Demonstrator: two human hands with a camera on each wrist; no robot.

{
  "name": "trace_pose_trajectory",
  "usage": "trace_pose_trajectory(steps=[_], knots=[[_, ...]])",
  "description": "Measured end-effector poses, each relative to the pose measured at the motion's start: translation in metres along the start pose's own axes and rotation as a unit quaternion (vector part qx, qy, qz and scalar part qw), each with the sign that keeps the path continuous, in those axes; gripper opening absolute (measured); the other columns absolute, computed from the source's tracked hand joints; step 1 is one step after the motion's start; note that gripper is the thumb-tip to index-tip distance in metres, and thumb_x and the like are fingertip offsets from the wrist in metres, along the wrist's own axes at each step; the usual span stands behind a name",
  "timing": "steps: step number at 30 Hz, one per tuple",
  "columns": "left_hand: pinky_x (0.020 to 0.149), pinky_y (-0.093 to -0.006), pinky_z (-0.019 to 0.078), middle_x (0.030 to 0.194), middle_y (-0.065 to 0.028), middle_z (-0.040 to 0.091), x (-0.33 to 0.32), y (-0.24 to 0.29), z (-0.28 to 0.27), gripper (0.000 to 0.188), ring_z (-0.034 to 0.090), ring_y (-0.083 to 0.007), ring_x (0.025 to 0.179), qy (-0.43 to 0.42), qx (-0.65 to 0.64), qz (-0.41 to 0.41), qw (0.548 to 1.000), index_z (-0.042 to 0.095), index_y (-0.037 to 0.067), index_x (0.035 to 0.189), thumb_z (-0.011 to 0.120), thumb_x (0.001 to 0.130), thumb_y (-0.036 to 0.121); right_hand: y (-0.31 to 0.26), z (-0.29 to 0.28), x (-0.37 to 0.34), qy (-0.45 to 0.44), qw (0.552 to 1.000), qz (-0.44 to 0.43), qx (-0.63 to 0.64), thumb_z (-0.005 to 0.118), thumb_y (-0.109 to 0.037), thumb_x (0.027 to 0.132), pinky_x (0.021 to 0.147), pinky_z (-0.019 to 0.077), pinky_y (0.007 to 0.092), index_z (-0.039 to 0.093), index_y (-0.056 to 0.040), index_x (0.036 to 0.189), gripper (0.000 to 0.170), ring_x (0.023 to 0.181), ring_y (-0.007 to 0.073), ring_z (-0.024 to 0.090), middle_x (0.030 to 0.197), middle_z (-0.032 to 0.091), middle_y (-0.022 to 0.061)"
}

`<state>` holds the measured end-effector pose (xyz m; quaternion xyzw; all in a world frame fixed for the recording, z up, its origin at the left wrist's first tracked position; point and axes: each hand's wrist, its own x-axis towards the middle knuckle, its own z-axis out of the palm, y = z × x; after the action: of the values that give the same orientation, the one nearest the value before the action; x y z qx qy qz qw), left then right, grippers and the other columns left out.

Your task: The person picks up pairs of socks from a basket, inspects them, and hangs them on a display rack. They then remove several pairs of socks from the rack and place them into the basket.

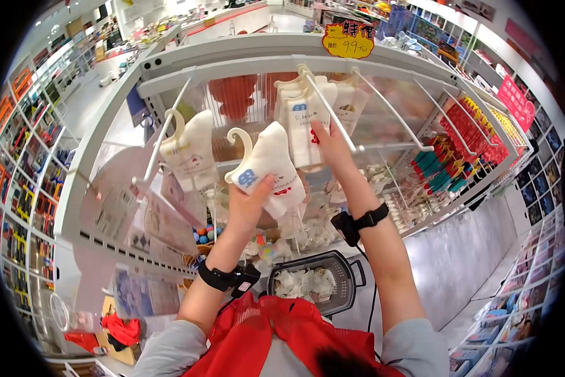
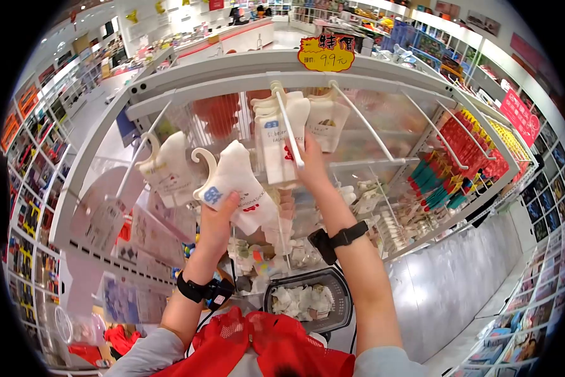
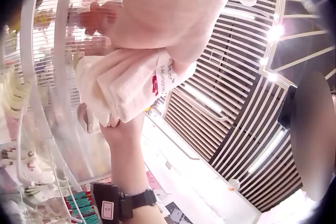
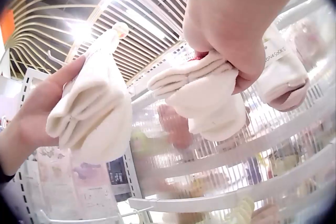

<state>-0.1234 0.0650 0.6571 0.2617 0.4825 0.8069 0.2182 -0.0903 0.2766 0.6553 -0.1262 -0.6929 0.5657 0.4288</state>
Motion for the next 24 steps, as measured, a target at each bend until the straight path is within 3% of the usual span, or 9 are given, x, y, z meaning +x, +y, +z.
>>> trace_pose_trajectory(steps=[3,6,9,12,15,16,20,22,24], knots=[[0.069,-0.0248,0.0452,0.088,-0.0034,0.061,0.021,-0.006,0.000,0.024,0.056,-0.0093,0.078,-0.020,0.003,-0.006,1.000,0.058,-0.001,0.098,0.063,0.080,0.014,-0.004,-0.002,0.007,-0.031,0.994,0.062,-0.080,0.050,-0.021,0.088,0.081,0.0399,0.0251,0.042,-0.0003,0.121,0.040,0.093,0.0118,0.051,0.105,0.056,0.0071],[0.066,-0.0237,0.0450,0.086,-0.0032,0.062,0.029,-0.004,0.001,0.023,0.055,-0.0082,0.075,-0.054,0.022,-0.019,0.998,0.059,-0.002,0.095,0.063,0.079,0.014,-0.004,-0.001,-0.003,-0.013,0.996,0.066,-0.054,0.049,-0.017,0.088,0.083,0.0402,0.0268,0.041,0.0010,0.119,0.037,0.096,0.0132,0.051,0.108,0.053,0.0088],[0.065,-0.0232,0.0450,0.085,-0.0032,0.062,0.033,-0.003,-0.002,0.023,0.055,-0.0072,0.074,-0.093,0.083,-0.027,0.992,0.060,-0.002,0.094,0.063,0.078,0.014,0.000,0.001,-0.035,0.168,0.973,-0.135,-0.086,0.057,-0.017,0.083,0.078,0.0434,0.0281,0.037,0.0017,0.118,0.045,0.086,0.0167,0.054,0.097,0.055,0.0083],[0.063,-0.0231,0.0452,0.085,-0.0031,0.062,0.038,-0.007,0.000,0.024,0.055,-0.0069,0.073,-0.144,0.116,-0.028,0.982,0.058,-0.002,0.095,0.063,0.078,0.014,-0.044,0.004,-0.070,0.017,0.993,-0.100,0.056,0.057,-0.012,0.082,0.079,0.0437,0.0273,0.039,0.0009,0.117,0.042,0.089,0.0153,0.054,0.101,0.053,0.0089],[0.064,-0.0238,0.0452,0.087,-0.0035,0.061,0.036,-0.006,0.018,0.027,0.055,-0.0078,0.076,-0.208,0.133,-0.017,0.969,0.055,-0.002,0.099,0.063,0.078,0.014,-0.064,0.005,-0.087,-0.027,0.996,0.036,0.075,0.058,-0.009,0.081,0.078,0.0441,0.0266,0.042,0.0006,0.114,0.038,0.090,0.0131,0.054,0.102,0.054,0.0084],[0.065,-0.0242,0.0452,0.088,-0.0038,0.061,0.036,-0.004,0.025,0.028,0.056,-0.0083,0.077,-0.229,0.140,-0.010,0.963,0.054,-0.002,0.100,0.062,0.078,0.014,-0.064,0.000,-0.087,0.005,0.995,0.047,0.093,0.058,-0.009,0.081,0.078,0.0442,0.0267,0.043,0.0006,0.112,0.036,0.090,0.0129,0.054,0.102,0.054,0.0083],[0.072,-0.0281,0.0440,0.093,-0.0074,0.058,0.062,0.008,0.047,0.027,0.055,-0.0150,0.085,-0.108,0.198,0.212,0.951,0.052,0.000,0.103,0.058,0.080,0.012,-0.068,-0.023,-0.076,0.093,0.984,0.039,0.149,0.057,-0.008,0.082,0.079,0.0434,0.0262,0.046,0.0011,0.107,0.029,0.092,0.0121,0.053,0.102,0.055,0.0081],[0.076,-0.0314,0.0434,0.097,-0.0111,0.056,0.088,0.021,0.055,0.027,0.055,-0.0212,0.090,-0.024,0.248,0.309,0.918,0.051,0.001,0.105,0.056,0.080,0.011,-0.069,-0.031,-0.072,0.103,0.982,0.021,0.156,0.057,-0.008,0.083,0.080,0.0429,0.0259,0.046,0.0013,0.107,0.028,0.092,0.0121,0.053,0.102,0.056,0.0080],[0.077,-0.0342,0.0429,0.099,-0.0135,0.054,0.115,0.019,0.064,0.029,0.053,-0.0268,0.092,-0.018,0.337,0.364,0.868,0.049,0.001,0.107,0.056,0.079,0.008,-0.081,-0.030,-0.068,0.072,0.987,0.014,0.140,0.057,-0.007,0.082,0.081,0.0424,0.0254,0.047,0.0011,0.108,0.029,0.092,0.0117,0.053,0.102,0.056,0.0069]])
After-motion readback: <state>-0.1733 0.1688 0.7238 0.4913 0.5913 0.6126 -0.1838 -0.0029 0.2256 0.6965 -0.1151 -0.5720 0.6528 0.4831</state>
